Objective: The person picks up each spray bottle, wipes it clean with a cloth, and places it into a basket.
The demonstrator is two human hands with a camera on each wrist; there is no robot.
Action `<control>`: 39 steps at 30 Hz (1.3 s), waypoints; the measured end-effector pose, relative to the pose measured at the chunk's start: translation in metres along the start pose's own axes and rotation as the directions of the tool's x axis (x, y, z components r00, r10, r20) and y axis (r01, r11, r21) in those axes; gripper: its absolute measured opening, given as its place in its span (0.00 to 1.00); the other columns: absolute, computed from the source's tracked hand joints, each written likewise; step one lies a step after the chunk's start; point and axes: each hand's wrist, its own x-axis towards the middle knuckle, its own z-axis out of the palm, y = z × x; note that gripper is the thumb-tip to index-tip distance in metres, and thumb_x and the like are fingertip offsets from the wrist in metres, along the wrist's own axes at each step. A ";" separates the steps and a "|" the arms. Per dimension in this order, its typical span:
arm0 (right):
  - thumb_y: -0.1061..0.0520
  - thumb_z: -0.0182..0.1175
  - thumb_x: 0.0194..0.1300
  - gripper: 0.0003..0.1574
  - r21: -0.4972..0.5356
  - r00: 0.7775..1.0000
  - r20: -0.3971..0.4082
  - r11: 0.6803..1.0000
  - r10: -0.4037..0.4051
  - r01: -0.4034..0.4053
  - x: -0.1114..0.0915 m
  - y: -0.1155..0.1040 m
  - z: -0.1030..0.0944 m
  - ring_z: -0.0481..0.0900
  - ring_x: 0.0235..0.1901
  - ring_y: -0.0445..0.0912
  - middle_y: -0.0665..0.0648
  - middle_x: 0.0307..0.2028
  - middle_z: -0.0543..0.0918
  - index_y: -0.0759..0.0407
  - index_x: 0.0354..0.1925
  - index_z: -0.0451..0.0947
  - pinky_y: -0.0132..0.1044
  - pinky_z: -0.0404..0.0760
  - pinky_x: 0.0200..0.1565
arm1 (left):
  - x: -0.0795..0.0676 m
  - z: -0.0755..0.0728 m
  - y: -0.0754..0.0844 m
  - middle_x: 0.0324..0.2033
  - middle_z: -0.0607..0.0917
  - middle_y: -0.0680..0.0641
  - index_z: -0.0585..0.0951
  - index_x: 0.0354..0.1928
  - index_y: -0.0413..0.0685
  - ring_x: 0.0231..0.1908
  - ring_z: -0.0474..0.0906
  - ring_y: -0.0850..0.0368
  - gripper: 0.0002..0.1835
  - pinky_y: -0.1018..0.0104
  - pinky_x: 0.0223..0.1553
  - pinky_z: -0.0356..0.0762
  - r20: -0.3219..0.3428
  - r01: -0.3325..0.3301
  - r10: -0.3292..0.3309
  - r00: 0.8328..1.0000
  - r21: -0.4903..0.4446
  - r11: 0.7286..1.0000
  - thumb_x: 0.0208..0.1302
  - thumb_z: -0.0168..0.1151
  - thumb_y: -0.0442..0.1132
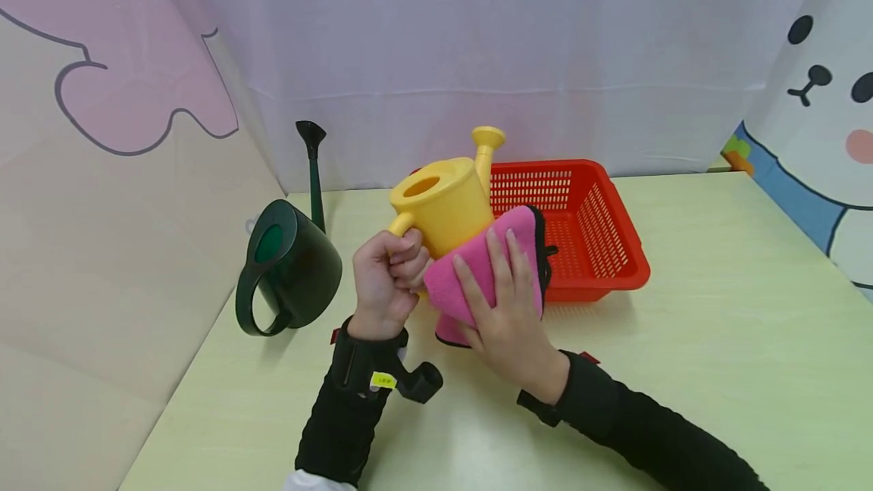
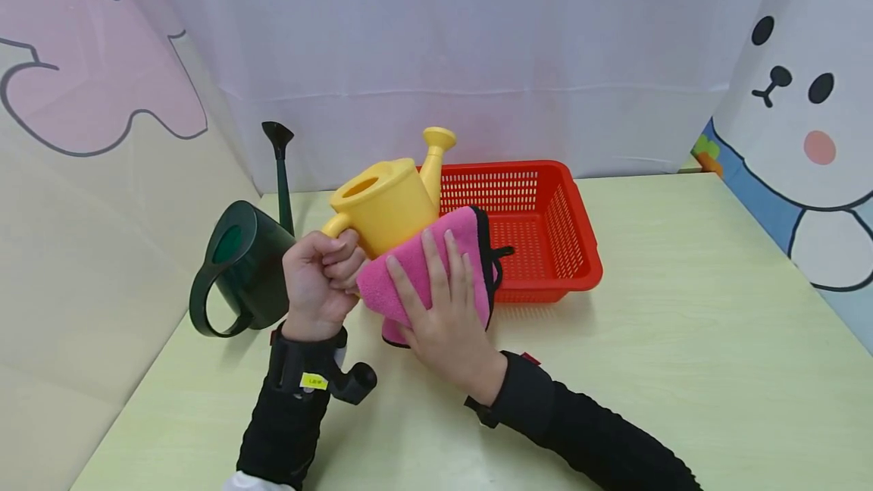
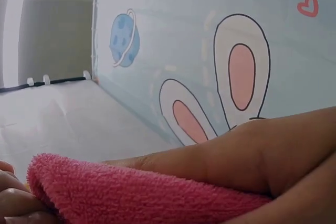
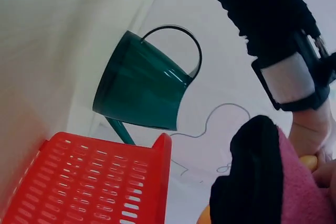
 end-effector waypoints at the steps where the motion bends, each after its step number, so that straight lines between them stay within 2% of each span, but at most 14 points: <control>1: 0.44 0.45 0.62 0.39 0.014 1.000 -0.002 1.000 0.001 -0.001 0.001 0.001 0.000 0.50 0.61 0.67 0.73 0.61 0.56 0.55 0.67 0.50 0.66 0.62 0.53 | 0.000 0.000 0.000 0.08 0.53 0.56 0.54 0.09 0.53 0.07 0.52 0.66 0.17 0.70 0.13 0.39 -0.002 0.005 -0.005 1.000 0.006 1.000 0.56 0.29 0.35; 7: 0.44 0.45 0.62 0.38 0.198 0.997 0.025 0.978 0.067 -0.071 0.009 0.014 -0.008 0.51 0.62 0.64 0.72 0.61 0.55 0.56 0.66 0.52 0.62 0.67 0.51 | 0.002 -0.003 0.000 0.07 0.53 0.55 0.55 0.10 0.53 0.07 0.50 0.63 0.17 0.68 0.13 0.39 0.062 0.017 -0.019 0.998 0.018 1.000 0.55 0.28 0.34; 10: 0.49 0.48 0.61 0.39 0.349 0.980 0.112 0.916 0.167 -0.196 0.014 0.021 -0.016 0.51 0.62 0.58 0.69 0.64 0.52 0.59 0.66 0.50 0.58 0.69 0.52 | 0.002 -0.002 -0.001 0.08 0.52 0.54 0.55 0.10 0.52 0.08 0.49 0.62 0.17 0.68 0.13 0.39 0.100 0.029 -0.029 0.995 0.005 1.000 0.55 0.26 0.34; 12: 0.55 0.50 0.60 0.39 0.456 0.952 0.179 0.837 0.247 -0.303 0.017 0.026 -0.021 0.53 0.62 0.53 0.65 0.65 0.52 0.59 0.66 0.49 0.53 0.70 0.53 | 0.002 -0.001 -0.003 0.08 0.51 0.54 0.55 0.11 0.52 0.08 0.48 0.62 0.17 0.68 0.13 0.38 0.120 0.044 -0.043 0.992 -0.003 0.999 0.54 0.26 0.33; 17: 0.65 0.49 0.58 0.37 0.669 0.865 0.306 0.557 0.398 -0.492 0.026 0.035 -0.028 0.61 0.55 0.47 0.57 0.60 0.61 0.57 0.64 0.51 0.34 0.70 0.54 | 0.002 0.003 -0.007 0.08 0.51 0.54 0.54 0.11 0.52 0.07 0.47 0.62 0.15 0.68 0.13 0.37 0.159 0.082 -0.081 0.984 -0.001 0.997 0.53 0.26 0.33; 19: 0.65 0.48 0.58 0.35 0.696 0.848 0.328 0.501 0.416 -0.514 0.027 0.035 -0.028 0.62 0.54 0.47 0.55 0.57 0.63 0.57 0.63 0.52 0.30 0.70 0.52 | 0.002 0.003 -0.008 0.08 0.51 0.54 0.54 0.11 0.52 0.07 0.48 0.62 0.15 0.67 0.13 0.38 0.156 0.092 -0.091 0.984 0.006 0.996 0.53 0.27 0.33; 21: 0.65 0.49 0.58 0.35 0.684 0.859 0.313 0.531 0.406 -0.500 0.026 0.035 -0.026 0.62 0.54 0.47 0.56 0.58 0.62 0.57 0.63 0.52 0.33 0.70 0.53 | 0.002 0.003 -0.009 0.08 0.51 0.54 0.54 0.10 0.52 0.07 0.48 0.63 0.16 0.67 0.13 0.37 0.147 0.097 -0.097 0.984 0.009 0.995 0.53 0.27 0.33; 22: 0.65 0.49 0.58 0.36 0.663 0.870 0.296 0.571 0.395 -0.485 0.025 0.034 -0.025 0.61 0.55 0.47 0.57 0.59 0.61 0.57 0.64 0.51 0.36 0.70 0.54 | 0.002 0.003 -0.009 0.08 0.51 0.54 0.54 0.10 0.52 0.07 0.49 0.63 0.16 0.68 0.13 0.37 0.141 0.099 -0.099 0.985 0.010 0.995 0.53 0.27 0.33; 26: 0.56 0.50 0.60 0.37 0.480 0.943 0.162 0.812 0.291 -0.333 0.019 0.030 -0.021 0.55 0.60 0.52 0.64 0.62 0.56 0.58 0.66 0.51 0.52 0.69 0.54 | 0.004 0.003 -0.010 0.08 0.51 0.54 0.54 0.10 0.52 0.07 0.49 0.64 0.16 0.68 0.12 0.37 0.137 0.096 -0.096 0.986 0.010 0.995 0.53 0.27 0.33; 28: 0.50 0.48 0.61 0.37 0.349 0.971 0.087 0.906 0.223 -0.240 0.016 0.026 -0.019 0.52 0.62 0.56 0.68 0.63 0.53 0.57 0.66 0.51 0.57 0.67 0.54 | 0.004 0.003 -0.011 0.08 0.51 0.54 0.54 0.10 0.52 0.07 0.48 0.64 0.16 0.68 0.12 0.37 0.146 0.090 -0.091 0.985 0.012 0.996 0.53 0.27 0.33; 29: 0.48 0.47 0.61 0.37 0.292 0.981 0.053 0.936 0.187 -0.194 0.014 0.023 -0.017 0.52 0.62 0.59 0.70 0.63 0.53 0.57 0.66 0.52 0.59 0.66 0.54 | 0.004 0.003 -0.011 0.08 0.50 0.54 0.54 0.10 0.52 0.07 0.48 0.64 0.16 0.68 0.12 0.36 0.149 0.088 -0.089 0.985 0.014 0.996 0.53 0.27 0.33; 31: 0.46 0.46 0.61 0.37 0.184 0.992 0.001 0.975 0.125 -0.123 0.012 0.017 -0.014 0.51 0.62 0.62 0.72 0.62 0.54 0.55 0.66 0.53 0.63 0.64 0.54 | 0.004 0.003 -0.012 0.08 0.51 0.55 0.54 0.10 0.53 0.07 0.49 0.65 0.16 0.69 0.12 0.37 0.140 0.094 -0.097 0.985 0.023 0.995 0.54 0.28 0.33; 34: 0.45 0.46 0.61 0.38 0.073 0.997 -0.032 0.995 0.072 -0.070 0.009 0.009 -0.010 0.50 0.62 0.65 0.73 0.60 0.56 0.52 0.66 0.52 0.67 0.62 0.53 | 0.004 0.004 -0.013 0.07 0.54 0.58 0.56 0.10 0.54 0.07 0.50 0.67 0.17 0.70 0.12 0.37 0.114 0.110 -0.113 0.987 0.029 0.994 0.54 0.29 0.34; 39: 0.44 0.47 0.61 0.38 0.085 0.998 -0.021 0.994 0.066 -0.064 0.008 0.009 -0.010 0.49 0.62 0.65 0.72 0.60 0.56 0.51 0.67 0.51 0.67 0.62 0.53 | 0.004 0.004 -0.014 0.07 0.54 0.59 0.56 0.11 0.55 0.07 0.49 0.67 0.16 0.69 0.12 0.37 0.112 0.110 -0.113 0.987 0.031 0.993 0.54 0.29 0.34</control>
